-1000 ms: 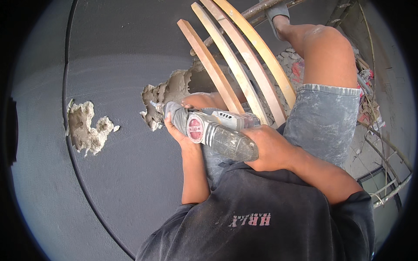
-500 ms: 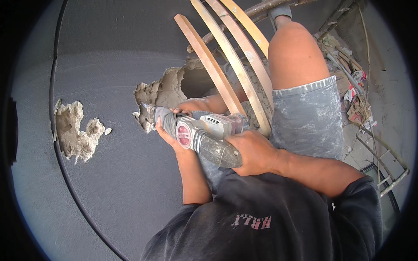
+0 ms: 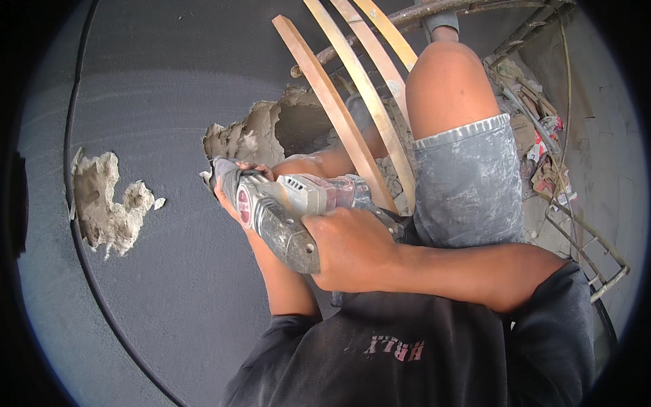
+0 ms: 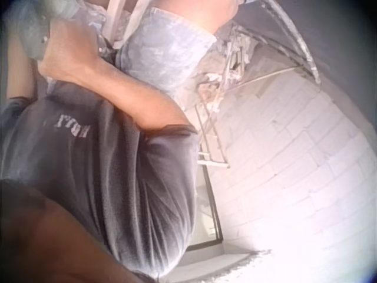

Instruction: The person uses a power tool to chip away at a wall, creating a hole. The person is standing on a scaffold while performing the task.

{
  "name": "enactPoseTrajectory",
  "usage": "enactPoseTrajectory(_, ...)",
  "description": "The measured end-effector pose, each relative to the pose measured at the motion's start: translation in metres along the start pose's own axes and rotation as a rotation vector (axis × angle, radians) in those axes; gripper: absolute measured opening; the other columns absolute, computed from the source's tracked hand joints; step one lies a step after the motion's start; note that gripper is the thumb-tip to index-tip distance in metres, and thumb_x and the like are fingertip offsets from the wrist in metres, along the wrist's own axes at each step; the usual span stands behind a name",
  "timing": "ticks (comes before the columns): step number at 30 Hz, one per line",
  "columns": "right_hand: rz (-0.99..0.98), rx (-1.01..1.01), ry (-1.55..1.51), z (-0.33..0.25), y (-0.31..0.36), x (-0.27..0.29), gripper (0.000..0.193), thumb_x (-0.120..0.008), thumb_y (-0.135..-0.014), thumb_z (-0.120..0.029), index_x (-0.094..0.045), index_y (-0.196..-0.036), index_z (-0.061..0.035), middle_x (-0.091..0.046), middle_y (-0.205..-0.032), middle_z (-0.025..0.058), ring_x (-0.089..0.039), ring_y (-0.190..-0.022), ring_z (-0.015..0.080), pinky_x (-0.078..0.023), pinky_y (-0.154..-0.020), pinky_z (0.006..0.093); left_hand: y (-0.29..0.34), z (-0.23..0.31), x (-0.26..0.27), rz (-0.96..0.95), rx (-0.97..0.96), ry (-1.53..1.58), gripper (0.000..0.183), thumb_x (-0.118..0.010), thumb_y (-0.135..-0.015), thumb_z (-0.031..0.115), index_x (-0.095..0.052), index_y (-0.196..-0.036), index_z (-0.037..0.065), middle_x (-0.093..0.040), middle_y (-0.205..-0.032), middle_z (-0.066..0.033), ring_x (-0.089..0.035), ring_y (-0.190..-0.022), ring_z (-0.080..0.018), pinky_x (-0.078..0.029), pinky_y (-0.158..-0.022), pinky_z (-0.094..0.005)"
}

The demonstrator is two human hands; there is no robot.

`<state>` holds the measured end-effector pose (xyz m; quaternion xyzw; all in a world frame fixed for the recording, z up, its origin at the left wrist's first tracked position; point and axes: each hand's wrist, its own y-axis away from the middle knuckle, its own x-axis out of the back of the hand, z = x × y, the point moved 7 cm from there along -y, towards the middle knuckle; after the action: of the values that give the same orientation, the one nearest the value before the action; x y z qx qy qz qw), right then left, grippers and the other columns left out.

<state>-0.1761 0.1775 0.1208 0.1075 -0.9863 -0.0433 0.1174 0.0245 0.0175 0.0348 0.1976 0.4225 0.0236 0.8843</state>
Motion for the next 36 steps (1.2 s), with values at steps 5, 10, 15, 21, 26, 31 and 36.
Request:
enactPoseTrajectory(5, -0.024, -0.105, -0.011, -0.005, -0.012, 0.002, 0.029, -0.074, -0.075, -0.018, -0.067, -0.092, 0.0037, -0.07, -0.08, 0.0286, -0.071, -0.081, 0.049, -0.057, -0.075, 0.0548, -0.003, 0.007, -0.009, -0.055, -0.014, -0.027, 0.04, -0.067, -0.092, 0.043, -0.062, -0.108, 0.007, -0.068, -0.097, -0.009, -0.067, -0.091, -0.0222, -0.054, -0.091, -0.0433)
enactPoseTrajectory(10, -0.004, -0.09, -0.03, -0.012, -0.019, 0.01, 0.023, -0.071, -0.076, -0.014, -0.068, -0.09, 0.004, -0.07, -0.08, 0.0308, -0.071, -0.081, 0.0491, -0.056, -0.075, 0.0563, -0.008, 0.014, -0.008, -0.058, -0.052, -0.067, 0.034, -0.067, -0.093, 0.041, -0.064, -0.109, 0.011, -0.069, -0.097, -0.0091, -0.067, -0.091, -0.0225, -0.054, -0.091, -0.0435)
enactPoseTrajectory(15, 0.025, -0.092, 0.035, -0.008, -0.028, 0.027, 0.025, -0.07, -0.077, -0.013, -0.07, -0.094, 0.0051, -0.071, -0.088, 0.032, -0.072, -0.091, 0.0472, -0.057, -0.082, 0.0524, -0.018, 0.003, -0.015, -0.109, -0.009, -0.052, 0.039, -0.067, -0.09, 0.045, -0.065, -0.109, 0.011, -0.07, -0.099, -0.0106, -0.066, -0.091, -0.0273, -0.056, -0.086, -0.0461)
enactPoseTrajectory(21, 0.095, -0.098, -0.096, 0.045, -0.05, 0.046, 0.032, -0.075, -0.077, -0.014, -0.071, -0.102, 0.006, -0.073, -0.097, 0.0294, -0.072, -0.099, 0.045, -0.057, -0.087, 0.0463, -0.066, 0.007, 0.016, 0.176, -0.074, -0.158, 0.044, -0.066, -0.083, 0.045, -0.068, -0.112, 0.011, -0.071, -0.105, -0.0128, -0.068, -0.094, -0.0341, -0.057, -0.087, -0.0502)
enactPoseTrajectory(26, 0.066, 0.027, -0.137, 0.059, -0.014, 0.043, 0.037, -0.076, -0.075, -0.009, -0.069, -0.109, 0.0061, -0.074, -0.099, 0.0272, -0.072, -0.097, 0.043, -0.057, -0.086, 0.0456, -0.03, -0.016, 0.002, 0.102, -0.137, -0.214, 0.047, -0.064, -0.087, 0.047, -0.064, -0.11, 0.006, -0.068, -0.096, -0.0158, -0.067, -0.088, -0.0314, -0.059, -0.079, -0.0447)
enactPoseTrajectory(31, -0.033, 0.05, -0.068, 0.054, 0.02, 0.018, 0.039, -0.077, -0.075, -0.009, -0.068, -0.11, 0.0049, -0.073, -0.099, 0.0274, -0.072, -0.098, 0.0432, -0.056, -0.087, 0.0449, 0.002, -0.023, 0.025, -0.015, -0.004, -0.151, 0.047, -0.065, -0.088, 0.048, -0.064, -0.106, 0.005, -0.069, -0.096, -0.0143, -0.067, -0.087, -0.0305, -0.057, -0.084, -0.0447)
enactPoseTrajectory(36, -0.001, 0.002, -0.179, 0.056, 0.088, 0.054, 0.036, -0.079, -0.075, -0.014, -0.067, -0.105, 0.0031, -0.072, -0.099, 0.026, -0.07, -0.096, 0.046, -0.055, -0.084, 0.0479, 0.053, -0.066, 0.003, 0.111, -0.019, -0.312, 0.05, -0.066, -0.087, 0.047, -0.064, -0.105, 0.001, -0.069, -0.095, -0.0178, -0.068, -0.089, -0.0314, -0.057, -0.087, -0.0452)
